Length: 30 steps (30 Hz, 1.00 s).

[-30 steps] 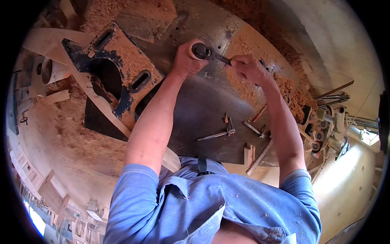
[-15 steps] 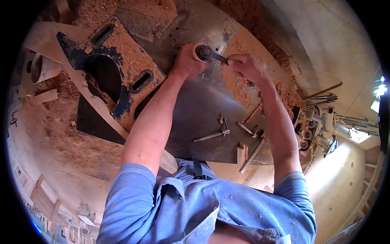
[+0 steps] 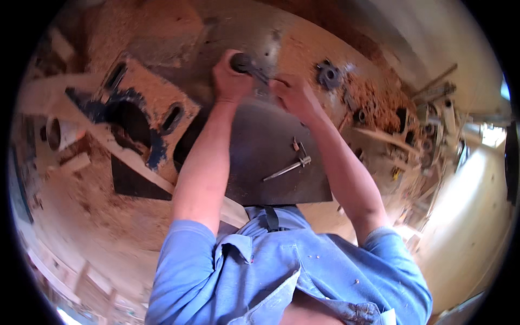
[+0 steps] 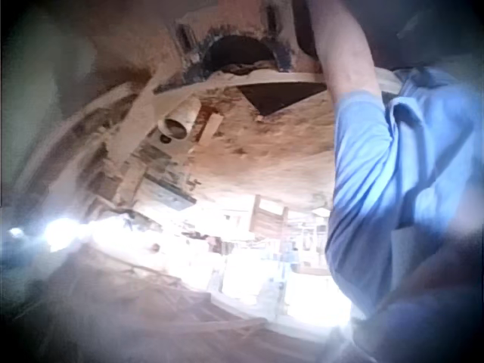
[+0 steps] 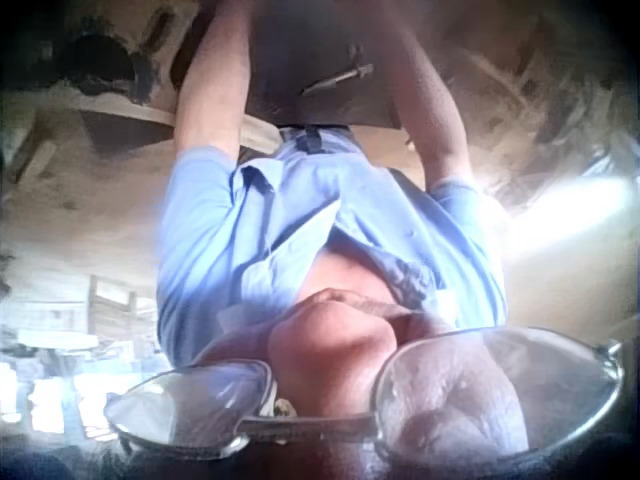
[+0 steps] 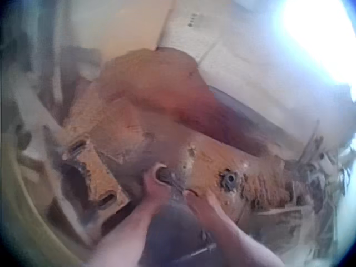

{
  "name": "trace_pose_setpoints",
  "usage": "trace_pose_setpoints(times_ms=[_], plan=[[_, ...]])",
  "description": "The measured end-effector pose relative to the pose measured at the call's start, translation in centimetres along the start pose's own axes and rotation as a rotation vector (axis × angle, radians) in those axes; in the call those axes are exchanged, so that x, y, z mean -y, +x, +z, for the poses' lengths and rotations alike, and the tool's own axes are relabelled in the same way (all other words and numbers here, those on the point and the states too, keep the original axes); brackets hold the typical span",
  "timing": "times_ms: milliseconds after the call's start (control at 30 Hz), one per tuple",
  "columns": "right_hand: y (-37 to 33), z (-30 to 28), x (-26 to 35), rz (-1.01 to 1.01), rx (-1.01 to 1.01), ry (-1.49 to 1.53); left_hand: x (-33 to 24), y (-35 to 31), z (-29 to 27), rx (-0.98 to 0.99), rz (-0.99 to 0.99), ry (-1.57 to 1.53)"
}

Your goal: The person assembles a mechanical device on a workbench, using a hammer to secure a metal component into a wooden jig. They then insert and tighten bolts into the assembly using a wrench and their hands, adjusting the position of the wooden jig and metal parts throughout the process.

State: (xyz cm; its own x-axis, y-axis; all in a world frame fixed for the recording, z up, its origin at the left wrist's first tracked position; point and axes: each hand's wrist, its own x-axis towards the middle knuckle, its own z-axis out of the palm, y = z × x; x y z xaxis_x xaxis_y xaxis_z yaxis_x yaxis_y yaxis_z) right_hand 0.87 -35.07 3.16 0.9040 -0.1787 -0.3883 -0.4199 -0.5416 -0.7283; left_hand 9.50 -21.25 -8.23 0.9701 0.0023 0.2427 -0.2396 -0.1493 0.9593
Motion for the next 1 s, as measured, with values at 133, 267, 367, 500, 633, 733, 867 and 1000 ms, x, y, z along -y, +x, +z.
trace_pose_setpoints(times_ms=[133, 267, 367, 500, 633, 733, 867, 1000], plan=[[0.7, 0.0, -0.3, -0.105, -0.063, -0.109, -0.7, 0.1, -1.6, 0.097, -0.162, 0.112], [0.7, 0.9, -1.9, -0.135, -0.104, -0.081, -10.1, -3.5, -0.1, -0.139, -0.601, -0.192], [-3.3, -1.4, 0.1, -0.098, -0.015, 0.026, -7.9, -4.0, -1.1, -0.006, -1.005, -0.598], [-6.4, -1.6, -5.5, -0.535, -0.286, 0.163, -0.9, 0.0, -3.6, 0.135, -0.935, -1.037], [-16.4, -7.4, -20.9, -0.087, -0.391, 0.152, 1.0, 0.0, -4.9, 0.113, -0.884, -0.863], [-26.0, -11.6, -29.4, 0.443, -0.655, -0.184, -1.3, -0.4, -2.7, -0.057, -0.826, -0.603], [-30.5, -10.8, -34.9, 0.634, -0.639, -0.118, -6.7, -1.5, 0.3, -0.101, -0.837, -0.608], [-30.4, -9.3, -36.9, 0.675, -0.702, -0.138, -7.9, -1.7, 0.5, -0.102, -0.91, -0.609]])
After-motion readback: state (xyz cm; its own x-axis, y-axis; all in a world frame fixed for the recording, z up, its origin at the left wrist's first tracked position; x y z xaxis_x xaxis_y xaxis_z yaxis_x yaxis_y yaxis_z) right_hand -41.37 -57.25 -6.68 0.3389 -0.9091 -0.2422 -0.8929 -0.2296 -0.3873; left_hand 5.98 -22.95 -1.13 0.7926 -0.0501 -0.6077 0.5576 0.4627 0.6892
